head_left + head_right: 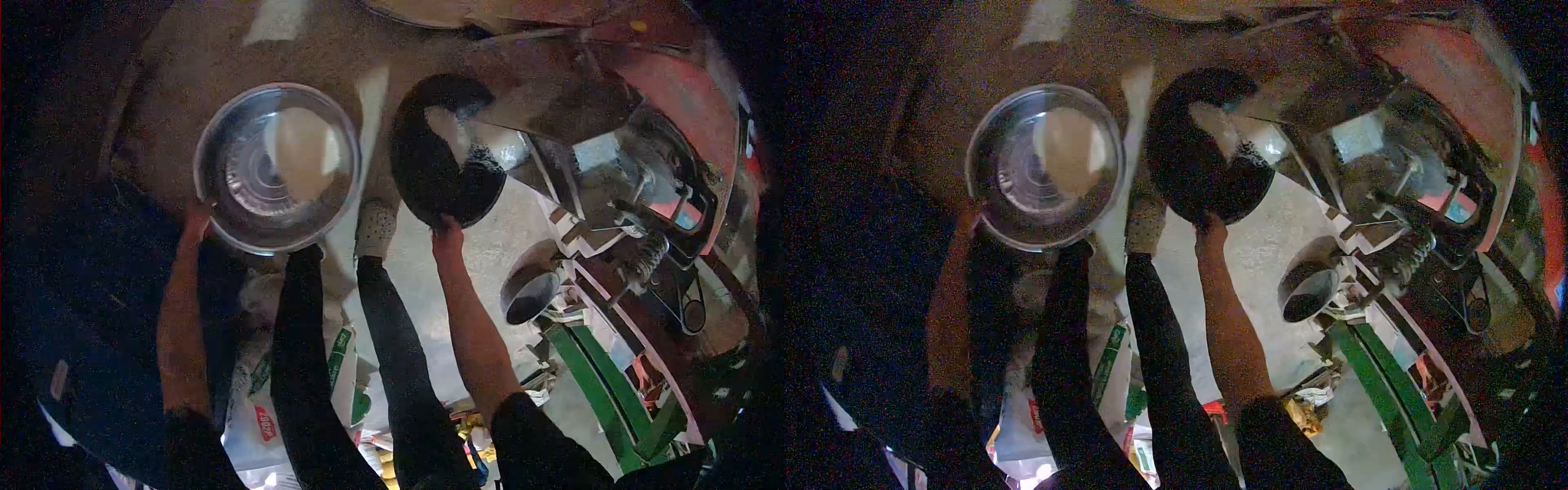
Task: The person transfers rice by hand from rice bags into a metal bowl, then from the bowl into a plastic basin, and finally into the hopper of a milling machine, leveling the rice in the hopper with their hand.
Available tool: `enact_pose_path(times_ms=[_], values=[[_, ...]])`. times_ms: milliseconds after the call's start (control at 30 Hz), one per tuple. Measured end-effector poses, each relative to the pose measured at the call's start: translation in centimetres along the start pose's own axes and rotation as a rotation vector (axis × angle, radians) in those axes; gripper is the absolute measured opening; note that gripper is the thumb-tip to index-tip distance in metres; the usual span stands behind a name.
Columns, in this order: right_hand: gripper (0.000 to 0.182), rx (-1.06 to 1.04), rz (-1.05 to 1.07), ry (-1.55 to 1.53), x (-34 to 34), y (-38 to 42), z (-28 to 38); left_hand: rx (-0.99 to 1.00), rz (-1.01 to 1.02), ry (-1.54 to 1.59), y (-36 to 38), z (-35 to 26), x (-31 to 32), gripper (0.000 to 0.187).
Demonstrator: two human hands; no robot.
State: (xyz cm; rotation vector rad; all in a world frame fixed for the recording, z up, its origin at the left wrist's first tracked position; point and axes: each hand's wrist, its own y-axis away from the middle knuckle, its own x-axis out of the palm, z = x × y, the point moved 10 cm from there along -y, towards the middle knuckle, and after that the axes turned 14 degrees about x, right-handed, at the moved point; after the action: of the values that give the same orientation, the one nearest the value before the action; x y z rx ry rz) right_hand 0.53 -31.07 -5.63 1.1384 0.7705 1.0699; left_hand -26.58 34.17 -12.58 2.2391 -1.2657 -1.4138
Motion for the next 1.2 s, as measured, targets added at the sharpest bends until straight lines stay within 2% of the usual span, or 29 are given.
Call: enact_pose_path(times_ms=[100,133,167,267,300,333,400,433,500,533,567,633,667,733,767,833,867,900,933,967,1000,1033,1100,1133,1200], values=[[0.018,-0.28,-0.173,0.256,-0.3,-3.9,1.3,-0.057,-0.054,0.111,0.1,4.0,-3.6,0.037],[0.019,-0.3,-0.259,0.218,0.5,-3.7,1.6,-0.075,-0.071,0.154,0.2,5.2,-4.0,0.037],[0.023,-0.061,-0.386,-0.118,-0.6,-3.8,-0.7,-0.097,-0.086,0.202,0.3,6.2,-4.0,0.037],[0.029,-0.027,-0.413,-0.1,-3.9,-8.2,-1.6,-0.15,-0.14,0.373,1.2,8.3,-2.5,0.037],[0.039,0.09,-0.403,-0.068,-2.5,-7.3,-1.9,-0.163,-0.165,0.444,1.4,8.8,-1.6,0.037],[0.039,0.079,-0.401,-0.059,-1.8,-6.3,-1.3,-0.177,-0.191,0.512,1.5,9.0,-0.6,0.037],[0.047,0.27,-0.367,0.088,-0.5,-4.5,-1.8,-0.223,-0.237,0.6,1.9,8.9,1.1,0.038],[0.055,0.342,-0.459,0.087,-1.6,-4.9,-2.1,-0.252,-0.258,0.631,2.1,7.9,1.6,0.038],[0.055,0.309,-0.453,0.23,-0.7,-3.4,-1.3,-0.431,-0.266,0.542,3.5,6.3,3.2,0.039],[0.055,0.285,-0.445,0.357,0.2,-3.2,-0.7,-0.428,-0.268,0.562,3.3,7.1,4.0,0.039],[0.055,0.264,-0.448,0.358,1.2,-3.3,0.1,-0.341,-0.328,0.778,2.6,7.0,5.0,0.039],[0.056,0.14,-0.251,0.658,4.9,-5.7,2.4,-0.232,-0.377,1.013,0.2,4.5,5.7,0.039],[0.057,0.085,-0.187,0.753,7.6,-5.9,3.6,-0.138,-0.397,0.836,-1.6,2.9,4.9,0.039],[0.058,-0.524,-0.165,1.323,20.9,0.8,9.5,-0.044,-0.417,0.666,-3.8,0.2,4.1,0.039],[0.058,-0.535,-0.176,1.32,25.1,3.0,11.8,-0.165,-0.377,0.713,-4.5,-0.8,4.2,0.04],[0.063,-0.738,-0.239,1.461,34.3,6.8,16.8,-0.416,-0.283,0.785,-5.2,-1.8,4.2,0.041],[0.065,-0.615,-0.347,1.514,36.2,5.4,18.7,-0.546,-0.24,0.813,-5.2,-2.0,4.0,0.043],[0.063,-0.79,-0.301,1.463,40.0,5.8,21.0,-0.68,-0.198,0.835,-4.8,-2.2,3.8,0.044],[0.061,-0.957,-0.252,1.404,43.1,5.8,23.0,-0.685,-0.197,0.825,-4.7,-1.3,2.5,0.044],[0.065,-1.111,-0.335,1.443,45.4,4.1,24.8,-0.356,0.063,0.386,-6.2,-1.8,0.4,0.05],[0.068,-1.267,-0.417,1.476,47.6,2.2,26.4,-0.203,0.222,0.162,-7.2,-3.3,0.6,0.054],[0.068,-1.237,-0.432,1.488,48.6,0.3,27.9,-0.034,0.34,-0.065,-8.2,-4.7,0.9,0.059],[0.075,-1.417,-0.825,1.547,50.0,-0.7,31.5,-0.143,0.204,0.416,-8.7,-7.9,2.0,0.054],[0.075,-1.401,-0.828,1.551,50.2,-3.0,32.4,-0.196,0.109,0.653,-9.4,-9.4,2.4,0.053],[0.089,-1.078,-1.075,1.266,46.2,-7.5,35.0,-0.316,-0.103,1.116,-10.0,-10.9,2.7,0.051]])
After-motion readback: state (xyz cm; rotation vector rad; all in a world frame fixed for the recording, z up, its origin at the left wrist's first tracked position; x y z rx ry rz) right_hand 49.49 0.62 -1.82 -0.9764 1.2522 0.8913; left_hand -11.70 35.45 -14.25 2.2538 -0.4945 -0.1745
